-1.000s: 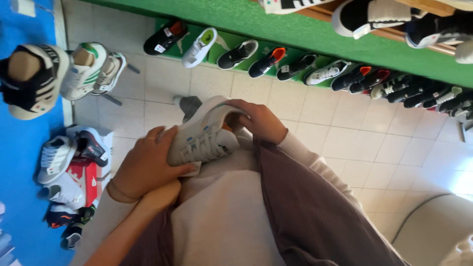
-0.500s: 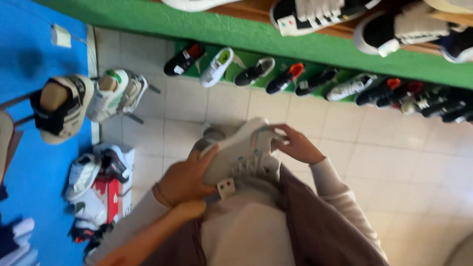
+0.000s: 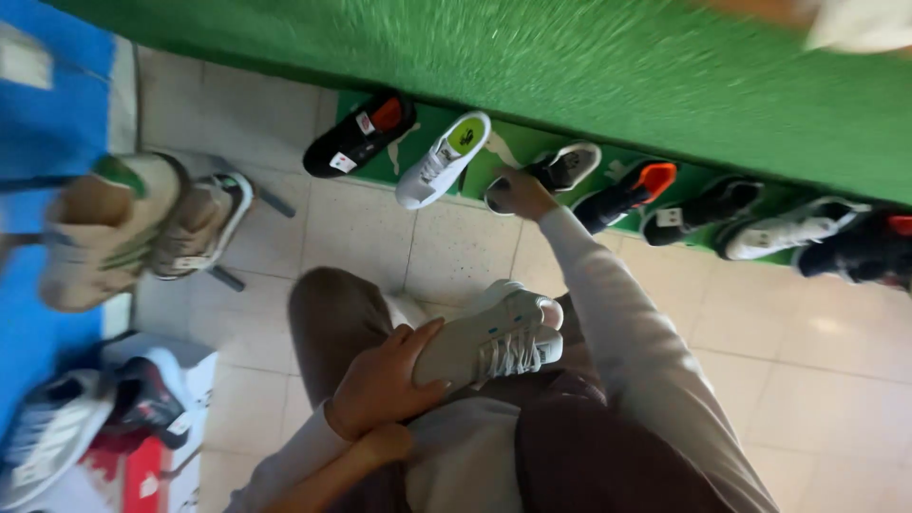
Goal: The person browses a shoe store, picking up and placing various sneakers on wooden and green shelves. They handle a white sneaker, a black sneaker, and a plastic foot model, eventually placing the model inside a black shoe.
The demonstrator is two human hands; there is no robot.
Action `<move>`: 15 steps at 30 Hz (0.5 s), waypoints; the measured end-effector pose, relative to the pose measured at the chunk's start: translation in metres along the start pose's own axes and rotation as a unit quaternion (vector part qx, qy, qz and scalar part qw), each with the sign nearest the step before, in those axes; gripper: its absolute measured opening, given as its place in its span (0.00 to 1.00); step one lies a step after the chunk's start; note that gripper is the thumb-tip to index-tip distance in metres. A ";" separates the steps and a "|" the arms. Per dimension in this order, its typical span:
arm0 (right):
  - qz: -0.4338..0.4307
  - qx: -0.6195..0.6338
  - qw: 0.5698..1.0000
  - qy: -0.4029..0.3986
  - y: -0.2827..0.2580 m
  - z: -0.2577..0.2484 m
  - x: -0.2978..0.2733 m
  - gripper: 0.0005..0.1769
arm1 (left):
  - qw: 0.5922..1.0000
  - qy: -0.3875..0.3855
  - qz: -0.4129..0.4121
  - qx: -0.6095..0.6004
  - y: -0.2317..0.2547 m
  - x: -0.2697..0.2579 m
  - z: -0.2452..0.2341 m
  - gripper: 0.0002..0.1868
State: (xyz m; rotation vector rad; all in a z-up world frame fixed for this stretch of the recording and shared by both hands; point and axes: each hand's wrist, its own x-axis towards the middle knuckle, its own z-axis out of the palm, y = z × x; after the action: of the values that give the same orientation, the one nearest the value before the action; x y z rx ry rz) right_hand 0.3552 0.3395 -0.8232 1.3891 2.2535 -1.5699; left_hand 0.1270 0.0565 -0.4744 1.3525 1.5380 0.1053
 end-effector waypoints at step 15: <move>-0.030 0.117 0.991 0.050 0.050 0.098 0.170 0.22 | 0.994 0.035 0.084 -0.052 -0.135 0.092 0.093 0.43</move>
State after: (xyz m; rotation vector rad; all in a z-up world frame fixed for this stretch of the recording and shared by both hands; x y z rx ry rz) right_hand 0.2491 0.3733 -0.9922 1.4969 2.2464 -1.8764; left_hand 0.1179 0.0296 -0.6597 1.4045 1.4544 0.3368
